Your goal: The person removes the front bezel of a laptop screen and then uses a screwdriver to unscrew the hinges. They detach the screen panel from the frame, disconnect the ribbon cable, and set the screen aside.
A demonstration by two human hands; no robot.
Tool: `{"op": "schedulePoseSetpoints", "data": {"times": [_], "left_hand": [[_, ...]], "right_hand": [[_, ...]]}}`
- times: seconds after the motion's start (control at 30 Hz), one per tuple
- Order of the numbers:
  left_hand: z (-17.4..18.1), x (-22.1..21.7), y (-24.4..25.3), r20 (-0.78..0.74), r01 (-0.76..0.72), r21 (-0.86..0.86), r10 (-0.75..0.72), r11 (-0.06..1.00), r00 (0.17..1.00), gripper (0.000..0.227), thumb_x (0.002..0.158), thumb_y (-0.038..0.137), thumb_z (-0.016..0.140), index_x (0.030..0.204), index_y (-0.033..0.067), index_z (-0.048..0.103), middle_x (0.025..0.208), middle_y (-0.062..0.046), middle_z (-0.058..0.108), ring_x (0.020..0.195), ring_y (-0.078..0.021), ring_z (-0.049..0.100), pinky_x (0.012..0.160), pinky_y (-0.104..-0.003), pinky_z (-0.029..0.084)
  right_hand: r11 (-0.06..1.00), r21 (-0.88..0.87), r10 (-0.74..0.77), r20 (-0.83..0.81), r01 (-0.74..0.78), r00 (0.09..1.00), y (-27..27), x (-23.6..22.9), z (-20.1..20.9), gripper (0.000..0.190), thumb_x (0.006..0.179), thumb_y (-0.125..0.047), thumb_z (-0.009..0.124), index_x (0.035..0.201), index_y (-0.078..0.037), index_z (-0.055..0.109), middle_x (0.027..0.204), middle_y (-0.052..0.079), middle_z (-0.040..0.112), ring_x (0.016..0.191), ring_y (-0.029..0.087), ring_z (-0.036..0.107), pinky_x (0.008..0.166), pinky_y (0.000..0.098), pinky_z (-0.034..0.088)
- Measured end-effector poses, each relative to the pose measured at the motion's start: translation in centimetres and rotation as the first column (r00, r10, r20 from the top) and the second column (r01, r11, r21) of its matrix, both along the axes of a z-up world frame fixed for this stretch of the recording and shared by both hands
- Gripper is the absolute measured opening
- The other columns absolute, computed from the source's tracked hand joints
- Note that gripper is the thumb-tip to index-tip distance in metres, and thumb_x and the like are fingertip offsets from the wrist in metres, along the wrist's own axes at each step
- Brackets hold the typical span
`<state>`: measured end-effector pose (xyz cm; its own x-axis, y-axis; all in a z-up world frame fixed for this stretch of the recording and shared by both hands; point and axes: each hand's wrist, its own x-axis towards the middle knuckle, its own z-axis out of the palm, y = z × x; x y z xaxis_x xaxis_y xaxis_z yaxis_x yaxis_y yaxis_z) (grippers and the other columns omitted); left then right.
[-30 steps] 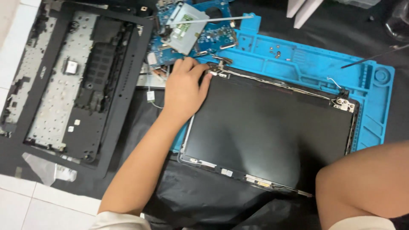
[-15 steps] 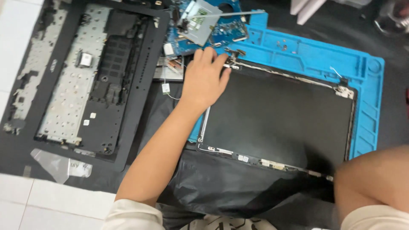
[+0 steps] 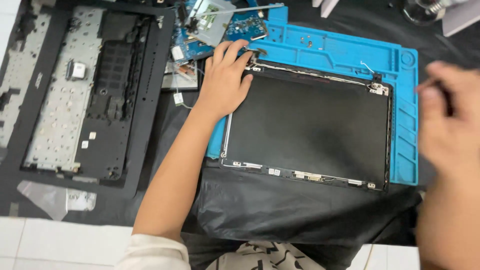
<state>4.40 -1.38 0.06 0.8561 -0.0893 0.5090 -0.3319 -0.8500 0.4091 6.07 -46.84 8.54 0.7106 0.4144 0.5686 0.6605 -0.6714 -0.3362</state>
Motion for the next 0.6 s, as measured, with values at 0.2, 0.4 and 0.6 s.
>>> {"op": "schedulePoseSetpoints", "data": {"times": [0.2,0.4,0.6], "left_hand": [[1.1,-0.7,1.1,0.110,0.062,-0.153,-0.046,0.986,0.993,0.045,0.090,0.003,0.073,0.133,-0.0048,0.061,0.140,-0.014,0.051,0.131,-0.0366,0.053,0.107,-0.044,0.048],[4.1,-2.4,2.1,0.240,-0.042,-0.257,0.105,0.966,0.965,0.024,0.099,-0.003,0.071,0.123,-0.0016,0.068,0.120,-0.012,0.061,0.103,-0.0300,0.068,0.087,-0.040,0.056],[6.2,-4.4,4.8,0.383,-0.176,-0.049,0.181,0.983,0.906,0.014,0.097,0.003,0.076,0.109,-0.0006,0.071,0.103,-0.011,0.058,0.096,-0.0304,0.063,0.081,-0.042,0.053]], "right_hand": [[0.989,0.138,0.054,0.020,-0.056,0.998,5.6,0.7,-4.9,0.020,0.111,0.005,0.062,0.131,0.004,0.065,0.102,0.015,0.070,0.093,0.026,0.070,0.089,0.0346,0.054],[0.997,-0.081,-0.011,0.001,0.011,1.000,2.5,2.0,-9.1,0.018,0.111,0.002,0.068,0.129,-0.003,0.068,0.103,0.015,0.069,0.088,0.027,0.069,0.081,0.0336,0.054],[0.984,-0.172,-0.054,-0.006,0.052,0.999,4.0,1.2,-7.8,0.017,0.112,-0.003,0.071,0.128,-0.008,0.071,0.095,0.011,0.067,0.081,0.025,0.066,0.077,0.0334,0.053]]}}
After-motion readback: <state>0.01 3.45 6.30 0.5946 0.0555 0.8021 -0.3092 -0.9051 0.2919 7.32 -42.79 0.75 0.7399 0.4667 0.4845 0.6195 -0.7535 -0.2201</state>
